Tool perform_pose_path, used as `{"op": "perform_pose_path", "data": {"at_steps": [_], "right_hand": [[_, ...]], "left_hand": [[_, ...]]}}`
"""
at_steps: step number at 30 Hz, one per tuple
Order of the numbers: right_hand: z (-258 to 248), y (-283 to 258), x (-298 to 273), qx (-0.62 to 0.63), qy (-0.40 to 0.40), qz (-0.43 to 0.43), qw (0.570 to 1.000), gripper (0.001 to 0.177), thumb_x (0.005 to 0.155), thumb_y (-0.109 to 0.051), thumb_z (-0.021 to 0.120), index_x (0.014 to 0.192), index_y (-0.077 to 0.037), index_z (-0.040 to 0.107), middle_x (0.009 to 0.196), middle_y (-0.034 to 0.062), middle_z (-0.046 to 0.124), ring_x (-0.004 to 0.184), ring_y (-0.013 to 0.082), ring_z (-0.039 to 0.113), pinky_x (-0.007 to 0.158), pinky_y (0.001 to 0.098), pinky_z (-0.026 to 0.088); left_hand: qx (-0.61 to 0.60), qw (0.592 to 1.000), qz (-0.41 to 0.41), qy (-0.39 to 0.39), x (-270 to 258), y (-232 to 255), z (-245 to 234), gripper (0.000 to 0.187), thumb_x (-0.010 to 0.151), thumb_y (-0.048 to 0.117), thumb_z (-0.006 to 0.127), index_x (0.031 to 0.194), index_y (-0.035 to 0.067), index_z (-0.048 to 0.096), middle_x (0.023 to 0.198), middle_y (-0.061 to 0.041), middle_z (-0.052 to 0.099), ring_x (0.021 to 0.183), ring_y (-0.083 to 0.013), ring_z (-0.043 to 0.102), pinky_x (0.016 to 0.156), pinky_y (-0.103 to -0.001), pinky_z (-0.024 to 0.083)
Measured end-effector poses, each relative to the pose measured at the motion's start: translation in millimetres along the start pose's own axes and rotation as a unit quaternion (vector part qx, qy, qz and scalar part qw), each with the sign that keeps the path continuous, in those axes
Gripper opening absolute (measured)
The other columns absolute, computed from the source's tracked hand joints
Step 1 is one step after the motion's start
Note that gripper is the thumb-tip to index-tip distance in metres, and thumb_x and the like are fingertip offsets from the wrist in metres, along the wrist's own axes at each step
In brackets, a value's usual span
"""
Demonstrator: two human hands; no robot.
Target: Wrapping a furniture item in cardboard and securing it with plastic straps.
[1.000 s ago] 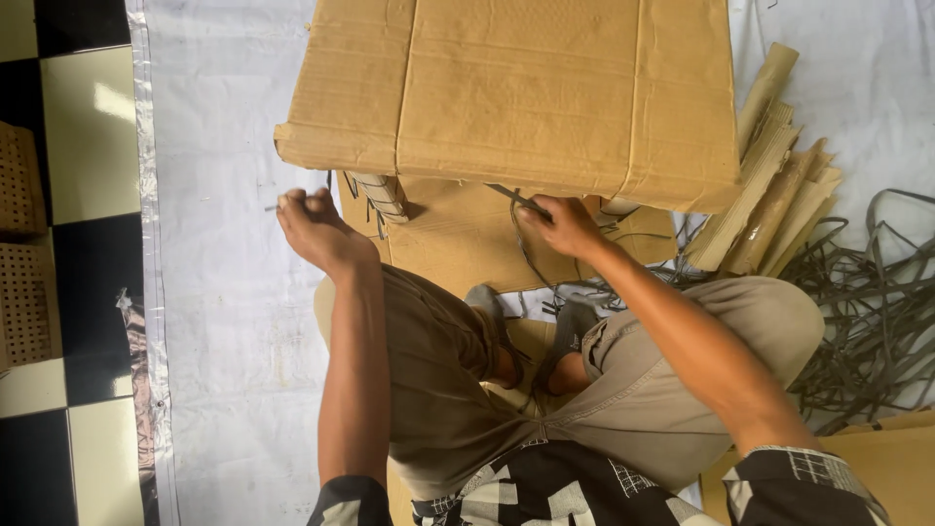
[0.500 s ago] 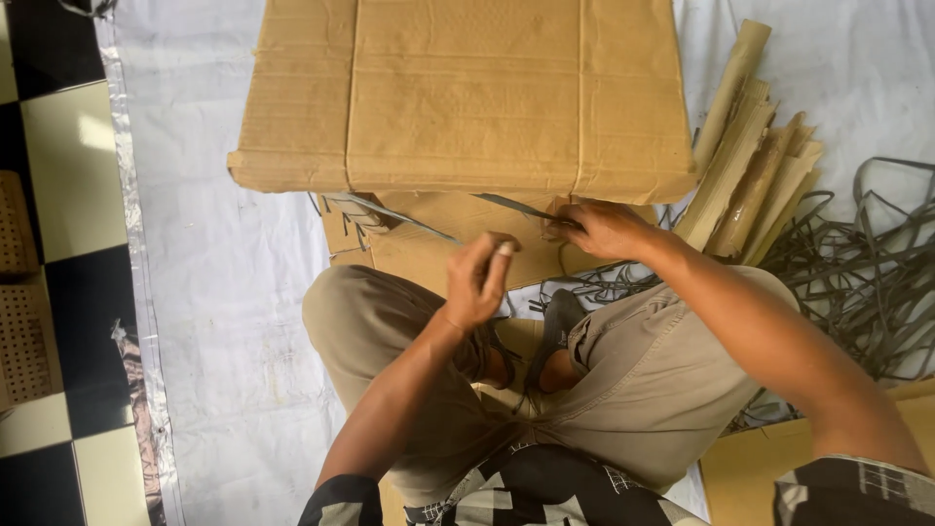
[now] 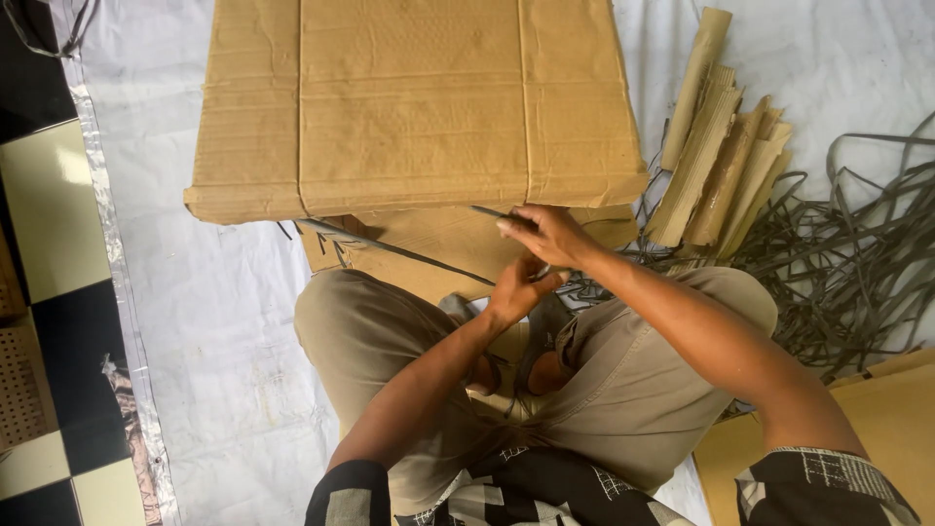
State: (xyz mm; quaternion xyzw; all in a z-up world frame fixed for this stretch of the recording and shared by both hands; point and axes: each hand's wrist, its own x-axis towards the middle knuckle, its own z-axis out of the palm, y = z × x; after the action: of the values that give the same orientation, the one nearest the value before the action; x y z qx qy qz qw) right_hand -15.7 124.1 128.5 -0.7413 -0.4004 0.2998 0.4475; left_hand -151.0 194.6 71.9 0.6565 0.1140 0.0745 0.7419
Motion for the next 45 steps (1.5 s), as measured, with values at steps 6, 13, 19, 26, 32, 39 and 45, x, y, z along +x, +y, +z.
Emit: {"op": "perform_pose_path", "data": {"at_steps": [6,13,19,26,32,39,45], "right_hand": [[-7,-23,-10,-0.087,0.011,-0.003,0.996,0.040,0.101,-0.042,0.063,0.105,-0.004,0.073,0.098,0.0138,0.075,0.087,0.0271,0.073,0.078,0.0366,0.055],[-65,-13,-39,-0.254,-0.077,0.014,0.964,0.050,0.098,-0.050,0.059,0.129,-0.012,0.066,0.108,0.0160,0.073,0.101,0.0380,0.069,0.085,0.0471,0.054],[-108,41,-43,-0.363,0.003,0.140,0.921,0.038,0.103,-0.044,0.060,0.121,-0.012,0.069,0.106,0.0139,0.075,0.101,0.0356,0.071,0.085,0.0476,0.055],[-104,111,-18,-0.124,0.170,0.142,0.967,0.038,0.095,-0.027,0.071,0.124,-0.003,0.067,0.117,0.0179,0.073,0.107,0.0306,0.068,0.088,0.0410,0.054],[-74,135,-1,0.137,0.231,0.120,0.956,0.042,0.093,-0.020,0.072,0.130,-0.002,0.062,0.120,0.0125,0.072,0.107,0.0194,0.066,0.087,0.0356,0.056],[-70,183,21,0.436,0.202,0.114,0.870,0.049,0.104,-0.032,0.060,0.145,-0.008,0.051,0.141,0.0096,0.062,0.126,0.0220,0.064,0.101,0.0420,0.058],[-74,172,31,0.512,0.192,0.110,0.830,0.048,0.104,-0.032,0.055,0.146,-0.008,0.048,0.144,0.0104,0.059,0.128,0.0260,0.062,0.103,0.0450,0.059]], "left_hand": [[0.159,0.987,-0.033,-0.019,22,-73,15,0.029,0.094,0.021,0.064,0.107,-0.002,0.073,0.097,-0.019,0.079,0.090,-0.0285,0.075,0.082,-0.041,0.057],[0.082,0.960,-0.019,0.268,71,-30,-27,0.028,0.103,0.023,0.056,0.100,-0.002,0.069,0.091,-0.017,0.073,0.084,-0.0281,0.067,0.080,-0.039,0.052],[-0.127,0.946,-0.097,0.282,100,-118,6,0.025,0.107,0.016,0.061,0.121,-0.004,0.059,0.110,-0.012,0.059,0.094,-0.0235,0.049,0.083,-0.040,0.045],[-0.254,0.955,-0.083,0.131,197,-218,-51,0.039,0.103,0.016,0.057,0.141,0.011,0.049,0.140,-0.007,0.055,0.124,-0.0225,0.056,0.104,-0.038,0.046],[0.132,0.990,0.056,0.000,204,-205,-68,0.049,0.109,0.029,0.046,0.156,0.014,0.039,0.163,-0.009,0.040,0.145,-0.0262,0.044,0.121,-0.042,0.036],[0.236,0.964,0.123,0.025,211,-199,-86,0.050,0.109,0.036,0.044,0.154,0.015,0.042,0.161,-0.008,0.044,0.142,-0.0252,0.047,0.120,-0.041,0.040],[0.321,0.929,0.180,0.041,218,-195,-90,0.052,0.109,0.043,0.043,0.153,0.015,0.045,0.159,-0.006,0.047,0.140,-0.0244,0.051,0.119,-0.041,0.042]]}}
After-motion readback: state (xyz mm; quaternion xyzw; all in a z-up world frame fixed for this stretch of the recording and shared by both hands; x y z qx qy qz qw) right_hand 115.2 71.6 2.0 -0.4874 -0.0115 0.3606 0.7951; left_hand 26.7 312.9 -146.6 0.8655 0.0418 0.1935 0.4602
